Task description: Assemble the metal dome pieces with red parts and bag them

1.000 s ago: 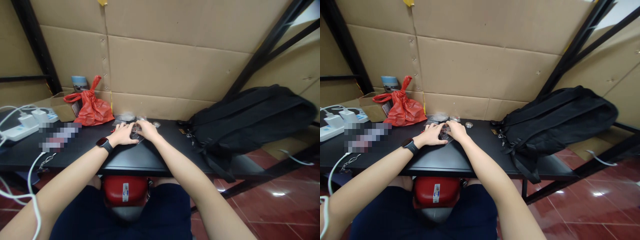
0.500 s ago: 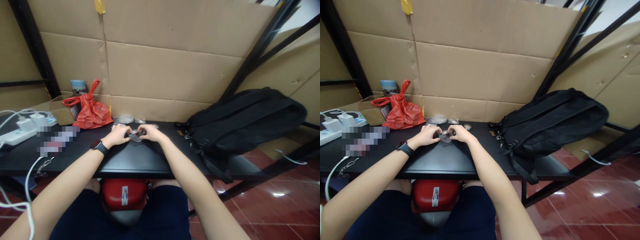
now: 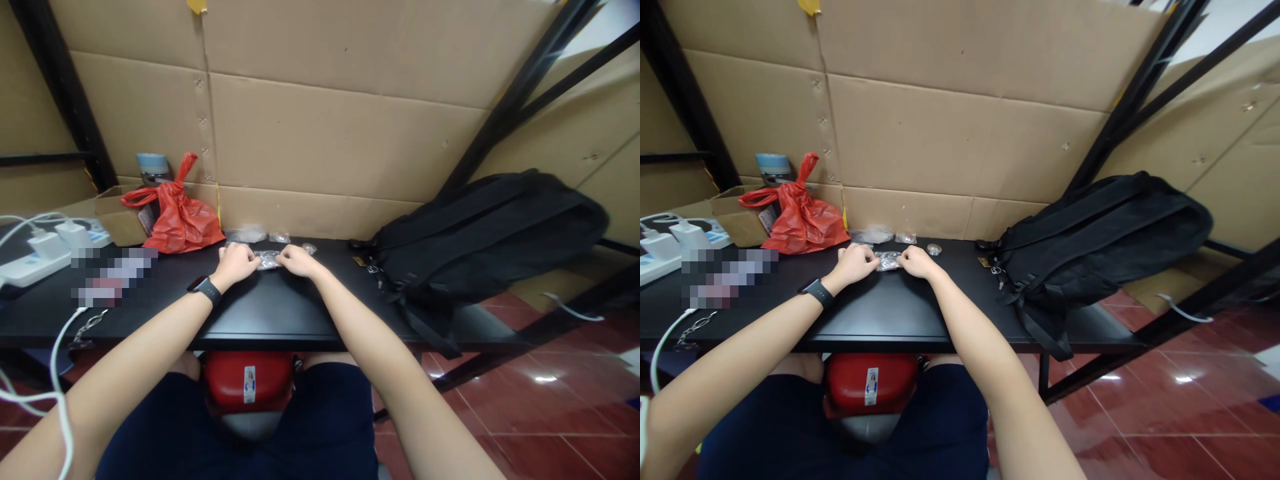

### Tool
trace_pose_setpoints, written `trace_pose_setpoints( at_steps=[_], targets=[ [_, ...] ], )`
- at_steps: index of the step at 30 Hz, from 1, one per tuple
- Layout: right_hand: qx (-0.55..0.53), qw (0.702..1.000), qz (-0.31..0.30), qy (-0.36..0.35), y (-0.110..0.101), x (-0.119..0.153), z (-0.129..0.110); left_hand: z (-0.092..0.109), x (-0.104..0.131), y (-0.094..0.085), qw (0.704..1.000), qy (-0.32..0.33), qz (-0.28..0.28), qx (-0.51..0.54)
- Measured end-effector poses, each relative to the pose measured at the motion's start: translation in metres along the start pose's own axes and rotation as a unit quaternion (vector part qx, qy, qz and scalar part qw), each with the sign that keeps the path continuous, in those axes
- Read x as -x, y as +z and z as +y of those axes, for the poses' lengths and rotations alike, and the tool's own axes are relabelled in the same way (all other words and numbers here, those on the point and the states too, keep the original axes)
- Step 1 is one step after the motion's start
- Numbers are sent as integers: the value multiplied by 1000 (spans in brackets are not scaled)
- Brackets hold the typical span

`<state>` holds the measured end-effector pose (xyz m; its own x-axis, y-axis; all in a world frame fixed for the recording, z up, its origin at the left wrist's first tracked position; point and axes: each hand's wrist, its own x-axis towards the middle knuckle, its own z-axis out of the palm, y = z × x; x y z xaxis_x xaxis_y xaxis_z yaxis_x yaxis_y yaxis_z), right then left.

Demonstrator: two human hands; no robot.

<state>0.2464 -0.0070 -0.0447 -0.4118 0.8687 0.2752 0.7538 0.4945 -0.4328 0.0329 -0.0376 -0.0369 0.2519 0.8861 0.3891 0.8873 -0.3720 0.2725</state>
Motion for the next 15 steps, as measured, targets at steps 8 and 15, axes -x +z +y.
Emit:
trace_pose_setpoints(
  at_steps=[8,15],
  targets=[
    [10,991,54,-124,-2,5,-6,2,6,8,989,144,21,-21],
    [47,996,-28,-75,-5,11,-13,1,7,8,992,112,-53,-8]
  ],
)
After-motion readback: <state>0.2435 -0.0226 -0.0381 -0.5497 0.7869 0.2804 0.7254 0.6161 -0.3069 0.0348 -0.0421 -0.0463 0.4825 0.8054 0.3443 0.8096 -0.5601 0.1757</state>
